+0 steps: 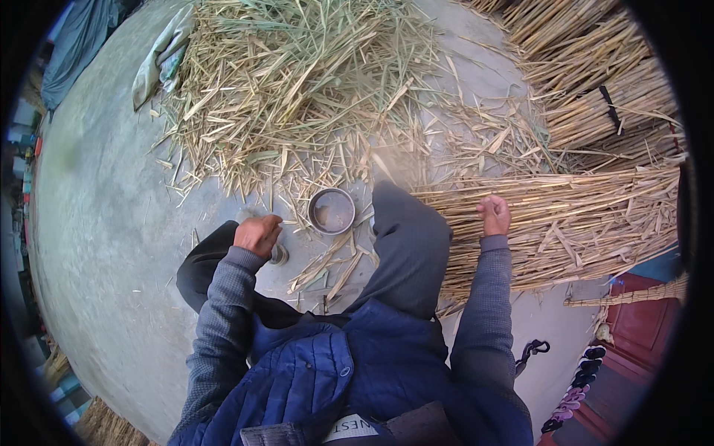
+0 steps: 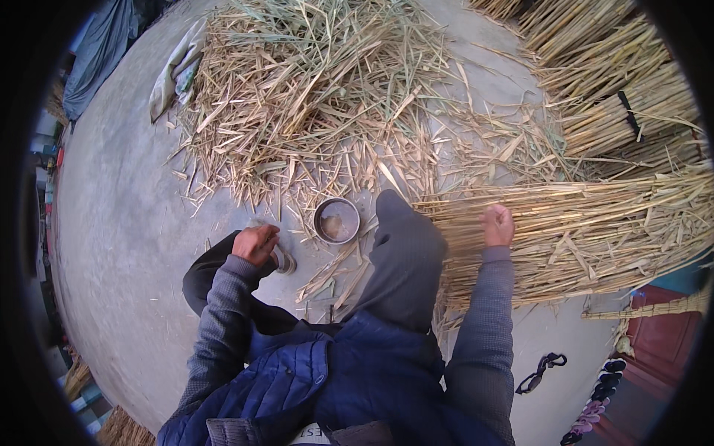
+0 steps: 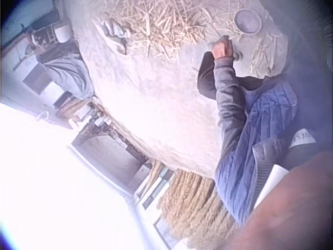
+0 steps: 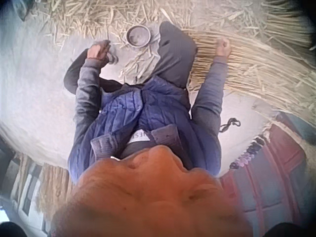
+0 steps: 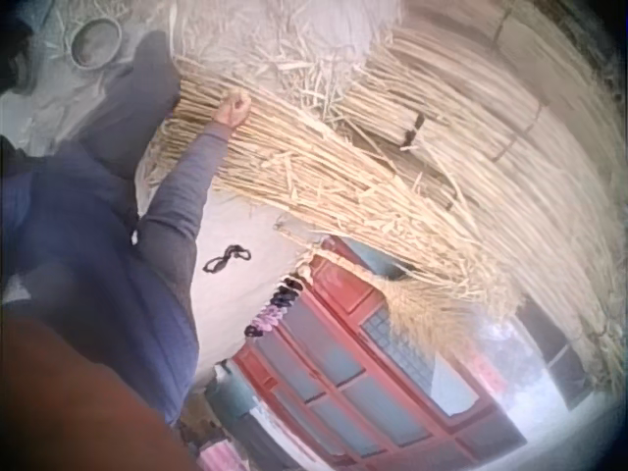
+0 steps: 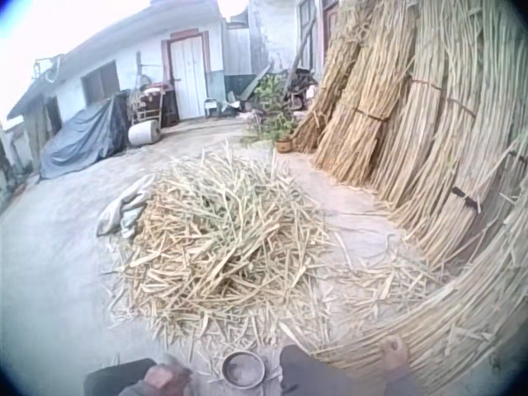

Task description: The person selects a bundle of dried stalks, removes the binding, and repeatedly strips the outer layers from individual stalks by hand. The stripped material accumulates on the floor while the person continues to process additional stalks one at a time.

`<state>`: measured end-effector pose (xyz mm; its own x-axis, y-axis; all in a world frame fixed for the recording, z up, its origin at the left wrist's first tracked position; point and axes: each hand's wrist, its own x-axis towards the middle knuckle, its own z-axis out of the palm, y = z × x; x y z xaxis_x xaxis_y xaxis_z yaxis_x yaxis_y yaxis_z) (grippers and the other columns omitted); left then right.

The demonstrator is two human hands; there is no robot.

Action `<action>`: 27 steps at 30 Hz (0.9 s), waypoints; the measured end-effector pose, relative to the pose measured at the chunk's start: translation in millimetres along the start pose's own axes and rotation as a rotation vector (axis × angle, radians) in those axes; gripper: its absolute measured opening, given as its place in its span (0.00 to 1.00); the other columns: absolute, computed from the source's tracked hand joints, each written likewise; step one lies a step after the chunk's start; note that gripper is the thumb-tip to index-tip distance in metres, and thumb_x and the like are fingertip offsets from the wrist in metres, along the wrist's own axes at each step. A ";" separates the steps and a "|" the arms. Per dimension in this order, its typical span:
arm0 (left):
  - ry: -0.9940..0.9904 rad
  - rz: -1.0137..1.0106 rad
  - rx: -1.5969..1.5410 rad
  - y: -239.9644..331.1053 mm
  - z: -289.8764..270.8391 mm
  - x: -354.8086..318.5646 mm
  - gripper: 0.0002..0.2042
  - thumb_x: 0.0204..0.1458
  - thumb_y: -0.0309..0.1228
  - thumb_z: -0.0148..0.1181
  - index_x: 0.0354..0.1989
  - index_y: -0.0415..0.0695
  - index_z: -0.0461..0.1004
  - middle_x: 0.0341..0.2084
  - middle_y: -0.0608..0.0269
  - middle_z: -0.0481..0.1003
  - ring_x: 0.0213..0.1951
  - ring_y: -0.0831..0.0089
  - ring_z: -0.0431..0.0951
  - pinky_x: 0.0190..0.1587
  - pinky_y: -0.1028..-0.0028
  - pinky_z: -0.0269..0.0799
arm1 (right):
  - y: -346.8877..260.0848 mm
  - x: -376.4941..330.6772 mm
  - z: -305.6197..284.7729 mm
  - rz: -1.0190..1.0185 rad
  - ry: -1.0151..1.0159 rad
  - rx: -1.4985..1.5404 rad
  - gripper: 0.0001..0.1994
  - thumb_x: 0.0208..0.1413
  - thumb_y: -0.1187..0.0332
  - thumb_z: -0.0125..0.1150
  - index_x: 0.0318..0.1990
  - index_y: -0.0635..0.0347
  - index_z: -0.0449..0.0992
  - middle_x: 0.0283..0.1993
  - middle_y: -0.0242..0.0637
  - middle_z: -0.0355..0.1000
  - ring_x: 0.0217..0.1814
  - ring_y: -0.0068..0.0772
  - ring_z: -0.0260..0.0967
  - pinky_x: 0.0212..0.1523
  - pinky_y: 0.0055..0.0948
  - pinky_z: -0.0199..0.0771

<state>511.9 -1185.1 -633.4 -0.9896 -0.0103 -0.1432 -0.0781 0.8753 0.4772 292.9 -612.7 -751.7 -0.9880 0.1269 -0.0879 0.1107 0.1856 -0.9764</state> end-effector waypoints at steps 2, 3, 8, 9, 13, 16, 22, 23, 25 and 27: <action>0.053 0.009 -0.035 -5.1 16.5 27.0 0.09 0.55 0.37 0.57 0.38 0.46 0.76 0.29 0.53 0.79 0.34 0.51 0.79 0.36 0.59 0.74 | -23.3 20.9 29.2 0.106 -0.010 -0.031 0.12 0.60 0.66 0.62 0.47 0.61 0.71 0.38 0.34 0.76 0.33 0.22 0.75 0.29 0.19 0.73; 0.057 -0.013 -0.075 -8.9 27.8 39.8 0.09 0.55 0.38 0.57 0.37 0.48 0.76 0.29 0.53 0.79 0.34 0.51 0.79 0.36 0.58 0.74 | -28.9 30.3 40.0 0.140 -0.037 -0.012 0.13 0.60 0.66 0.63 0.47 0.61 0.70 0.38 0.35 0.76 0.33 0.23 0.75 0.29 0.19 0.74; -0.188 -0.135 -0.040 -41.7 108.1 83.8 0.10 0.51 0.41 0.61 0.32 0.48 0.76 0.26 0.55 0.78 0.32 0.53 0.79 0.34 0.57 0.73 | 10.6 35.5 84.4 0.316 -0.020 0.105 0.14 0.60 0.66 0.62 0.48 0.64 0.70 0.38 0.36 0.76 0.35 0.23 0.75 0.29 0.19 0.74; -0.191 -0.124 -0.051 -47.7 126.5 86.6 0.10 0.51 0.41 0.61 0.32 0.48 0.75 0.25 0.54 0.77 0.33 0.52 0.79 0.34 0.57 0.72 | 24.4 30.9 92.7 0.338 -0.023 0.128 0.14 0.60 0.66 0.62 0.49 0.64 0.70 0.39 0.36 0.76 0.35 0.23 0.75 0.29 0.18 0.74; -0.253 -0.164 0.037 -61.3 194.4 96.8 0.10 0.51 0.38 0.59 0.33 0.45 0.72 0.26 0.51 0.76 0.33 0.50 0.78 0.33 0.57 0.73 | 61.5 11.0 108.2 0.423 -0.052 0.144 0.15 0.61 0.65 0.62 0.50 0.63 0.69 0.40 0.37 0.76 0.37 0.25 0.76 0.32 0.20 0.75; -0.155 -0.031 0.049 -70.7 227.8 102.0 0.07 0.51 0.33 0.55 0.34 0.44 0.70 0.28 0.50 0.75 0.33 0.49 0.79 0.33 0.57 0.74 | 65.8 5.1 105.4 0.462 -0.053 0.138 0.15 0.62 0.65 0.61 0.51 0.63 0.69 0.41 0.38 0.77 0.38 0.25 0.75 0.34 0.21 0.75; -0.252 0.064 0.244 -72.9 283.5 122.9 0.07 0.51 0.29 0.54 0.37 0.43 0.72 0.30 0.54 0.73 0.32 0.58 0.80 0.32 0.62 0.74 | 51.3 -0.5 103.6 0.533 0.003 0.083 0.14 0.62 0.64 0.61 0.51 0.61 0.70 0.42 0.37 0.77 0.38 0.23 0.75 0.35 0.20 0.74; -0.268 0.072 0.278 -71.9 293.3 125.6 0.11 0.52 0.30 0.53 0.42 0.40 0.72 0.32 0.56 0.74 0.32 0.60 0.80 0.33 0.64 0.73 | 48.2 -1.4 105.0 0.516 0.000 0.092 0.14 0.62 0.64 0.60 0.51 0.61 0.70 0.42 0.37 0.77 0.37 0.23 0.75 0.33 0.20 0.74; -0.070 0.143 0.337 -73.8 310.0 128.7 0.08 0.53 0.31 0.51 0.38 0.43 0.73 0.32 0.56 0.74 0.30 0.63 0.79 0.32 0.65 0.72 | 41.3 -2.6 107.3 0.528 0.050 0.124 0.13 0.63 0.65 0.60 0.50 0.61 0.71 0.42 0.38 0.77 0.36 0.23 0.74 0.31 0.20 0.74; -0.089 0.180 0.399 -78.3 322.6 128.8 0.16 0.54 0.32 0.50 0.49 0.39 0.72 0.36 0.56 0.75 0.35 0.64 0.79 0.33 0.63 0.72 | 36.5 -3.1 110.4 0.540 0.061 0.087 0.14 0.62 0.66 0.61 0.51 0.61 0.71 0.42 0.38 0.77 0.36 0.23 0.74 0.31 0.20 0.75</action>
<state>429.4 -1099.0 -968.9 -0.9676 0.1857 -0.1713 0.1644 0.9776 0.1315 288.2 -714.0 -808.8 -0.7850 0.2385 -0.5717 0.5881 -0.0028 -0.8088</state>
